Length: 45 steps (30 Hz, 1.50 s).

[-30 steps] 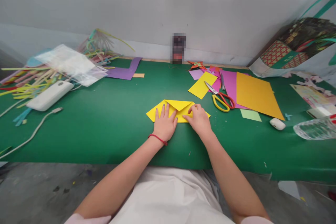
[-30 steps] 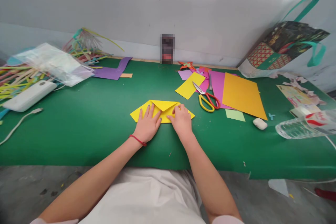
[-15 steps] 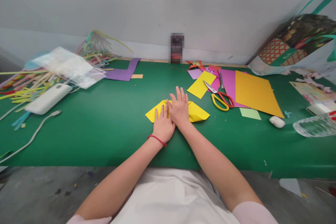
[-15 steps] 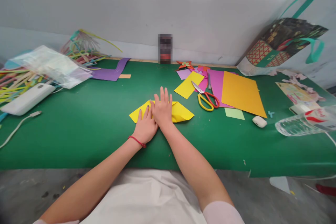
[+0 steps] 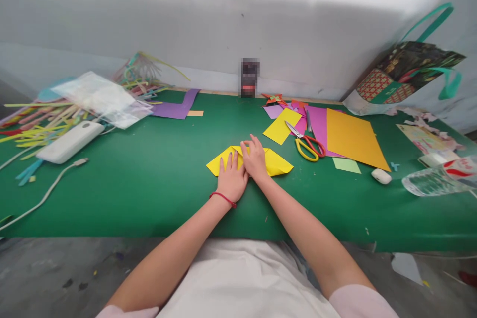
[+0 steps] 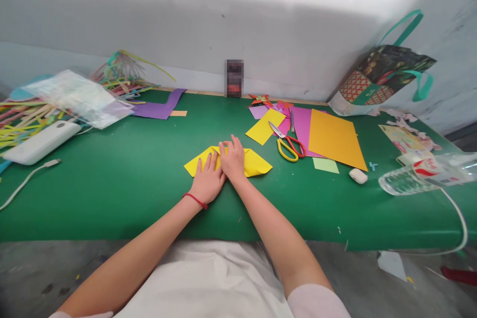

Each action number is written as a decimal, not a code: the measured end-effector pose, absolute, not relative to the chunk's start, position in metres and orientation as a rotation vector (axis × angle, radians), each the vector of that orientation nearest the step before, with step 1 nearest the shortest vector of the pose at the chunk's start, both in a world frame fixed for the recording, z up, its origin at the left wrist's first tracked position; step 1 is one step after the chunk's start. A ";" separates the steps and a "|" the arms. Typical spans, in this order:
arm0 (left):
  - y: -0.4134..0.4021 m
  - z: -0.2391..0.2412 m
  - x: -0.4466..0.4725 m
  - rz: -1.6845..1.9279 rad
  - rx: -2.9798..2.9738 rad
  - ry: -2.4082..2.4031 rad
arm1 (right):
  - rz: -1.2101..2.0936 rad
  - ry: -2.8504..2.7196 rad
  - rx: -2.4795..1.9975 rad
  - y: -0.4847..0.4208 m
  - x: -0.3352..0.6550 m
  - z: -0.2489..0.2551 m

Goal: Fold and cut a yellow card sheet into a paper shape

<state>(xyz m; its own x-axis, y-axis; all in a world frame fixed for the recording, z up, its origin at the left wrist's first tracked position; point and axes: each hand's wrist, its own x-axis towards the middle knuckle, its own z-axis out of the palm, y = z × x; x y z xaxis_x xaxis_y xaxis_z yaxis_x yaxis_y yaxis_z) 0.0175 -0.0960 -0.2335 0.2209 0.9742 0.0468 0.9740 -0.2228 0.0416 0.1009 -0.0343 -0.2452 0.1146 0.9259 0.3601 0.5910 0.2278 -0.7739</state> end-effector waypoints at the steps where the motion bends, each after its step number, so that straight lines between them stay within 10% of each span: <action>1: -0.096 -0.234 0.017 0.118 2.455 1.957 | 0.559 -1.475 -1.423 -0.033 0.104 -0.245; 14: -0.096 -0.234 0.017 0.145 2.437 1.945 | 1.393 -0.219 -0.626 -0.029 0.149 -0.239; 45: -0.095 -0.231 0.015 0.161 2.341 1.915 | 1.184 -0.484 -0.811 -0.031 0.137 -0.242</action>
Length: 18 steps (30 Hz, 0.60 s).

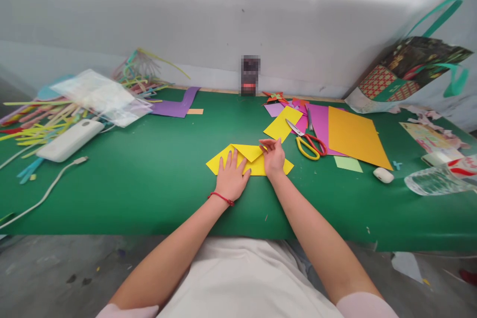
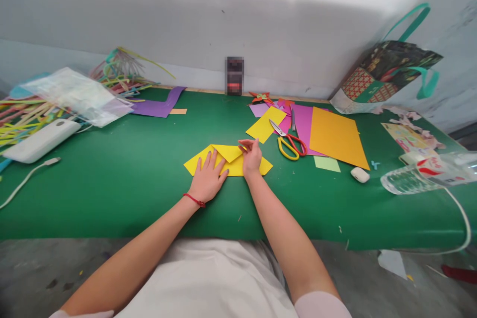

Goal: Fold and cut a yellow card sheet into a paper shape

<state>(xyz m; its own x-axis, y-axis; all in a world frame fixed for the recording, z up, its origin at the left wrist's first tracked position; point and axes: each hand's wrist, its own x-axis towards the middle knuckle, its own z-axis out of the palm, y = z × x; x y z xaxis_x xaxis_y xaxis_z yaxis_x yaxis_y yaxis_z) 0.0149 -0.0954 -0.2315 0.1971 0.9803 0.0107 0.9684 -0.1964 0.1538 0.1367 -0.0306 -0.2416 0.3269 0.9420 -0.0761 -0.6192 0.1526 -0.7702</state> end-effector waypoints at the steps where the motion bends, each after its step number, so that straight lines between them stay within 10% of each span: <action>1: -0.095 -0.232 0.015 0.162 2.349 1.918 | 1.138 -0.547 -0.840 -0.031 0.134 -0.243; 18: -0.095 -0.235 0.016 0.162 2.394 1.953 | 0.690 -1.509 -1.175 -0.043 0.111 -0.258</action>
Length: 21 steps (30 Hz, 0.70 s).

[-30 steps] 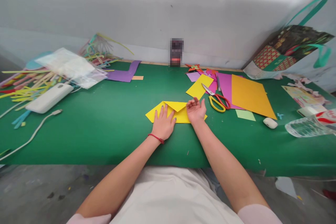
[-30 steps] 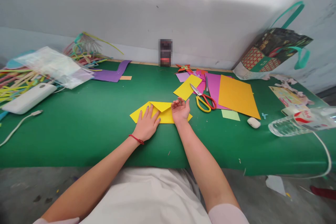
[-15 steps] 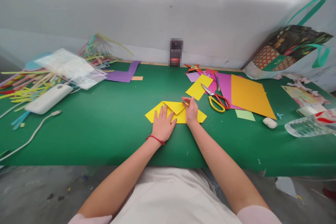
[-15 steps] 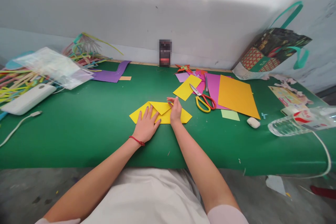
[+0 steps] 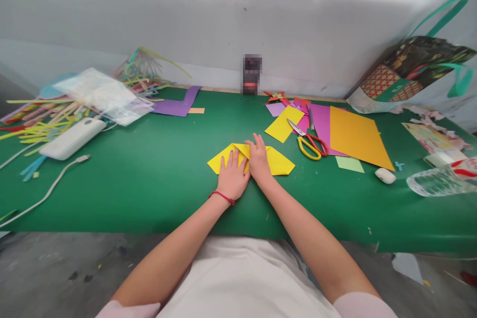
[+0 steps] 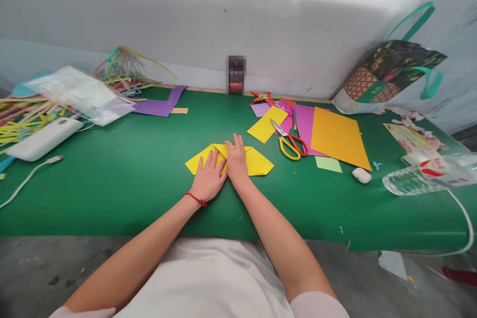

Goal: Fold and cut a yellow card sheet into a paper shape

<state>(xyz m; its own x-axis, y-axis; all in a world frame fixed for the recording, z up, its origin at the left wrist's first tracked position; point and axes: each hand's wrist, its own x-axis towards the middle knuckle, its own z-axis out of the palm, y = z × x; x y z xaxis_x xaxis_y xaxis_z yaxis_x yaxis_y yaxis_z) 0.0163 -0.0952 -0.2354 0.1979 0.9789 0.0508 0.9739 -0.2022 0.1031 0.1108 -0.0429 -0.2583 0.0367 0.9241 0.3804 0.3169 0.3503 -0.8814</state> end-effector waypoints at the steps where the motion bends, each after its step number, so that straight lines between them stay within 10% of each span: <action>1: -0.095 -0.235 0.016 0.162 2.397 1.952 | 0.702 -1.479 -1.171 -0.042 0.111 -0.257; 15: -0.096 -0.233 0.016 0.162 2.386 1.938 | 1.643 -0.342 -0.667 -0.037 0.154 -0.232; 21: -0.095 -0.234 0.015 0.165 2.397 1.948 | 1.503 -0.011 -0.520 -0.036 0.165 -0.228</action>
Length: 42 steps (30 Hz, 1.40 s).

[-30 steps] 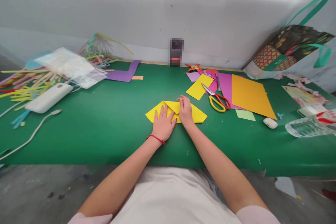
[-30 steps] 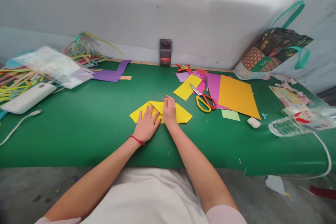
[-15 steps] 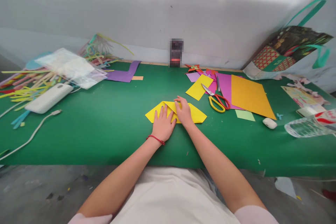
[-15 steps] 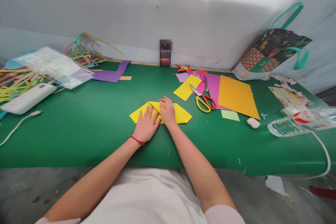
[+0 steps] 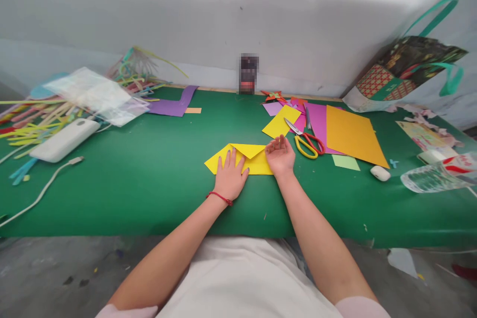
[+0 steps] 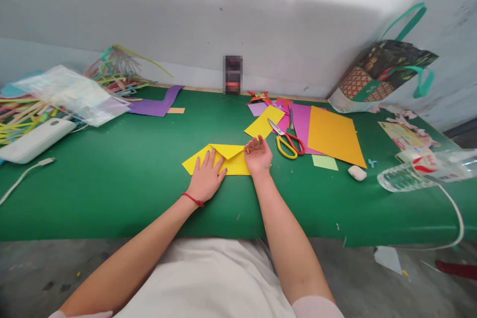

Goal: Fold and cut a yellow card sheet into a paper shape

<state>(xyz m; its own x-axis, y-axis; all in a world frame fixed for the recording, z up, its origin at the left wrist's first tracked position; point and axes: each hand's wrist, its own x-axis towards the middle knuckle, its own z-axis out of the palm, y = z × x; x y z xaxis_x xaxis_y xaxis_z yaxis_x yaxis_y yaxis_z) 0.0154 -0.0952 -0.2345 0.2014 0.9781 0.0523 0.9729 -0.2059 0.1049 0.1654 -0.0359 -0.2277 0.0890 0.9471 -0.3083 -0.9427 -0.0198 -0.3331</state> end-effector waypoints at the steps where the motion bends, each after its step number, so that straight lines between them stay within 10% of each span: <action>1: -0.095 -0.235 0.015 0.166 2.398 1.952 | 1.468 0.019 -0.494 -0.036 0.167 -0.228; 16: -0.095 -0.235 0.015 0.159 2.409 1.951 | 1.365 -0.366 -0.722 -0.029 0.158 -0.239; 33: -0.094 -0.235 0.016 0.130 2.398 1.939 | 0.052 -1.974 -1.544 -0.048 0.118 -0.251; 42: -0.085 -0.242 0.002 0.539 2.054 1.831 | -0.019 -2.037 -1.704 -0.047 0.116 -0.251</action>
<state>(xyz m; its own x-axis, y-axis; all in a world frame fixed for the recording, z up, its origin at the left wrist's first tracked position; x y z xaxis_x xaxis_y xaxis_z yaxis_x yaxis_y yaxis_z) 0.0023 -0.0853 -0.2421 0.0995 0.9934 0.0574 0.8660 -0.1149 0.4866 0.1159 -0.0465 -0.2511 -0.1089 0.9240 0.3667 0.9308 0.2243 -0.2887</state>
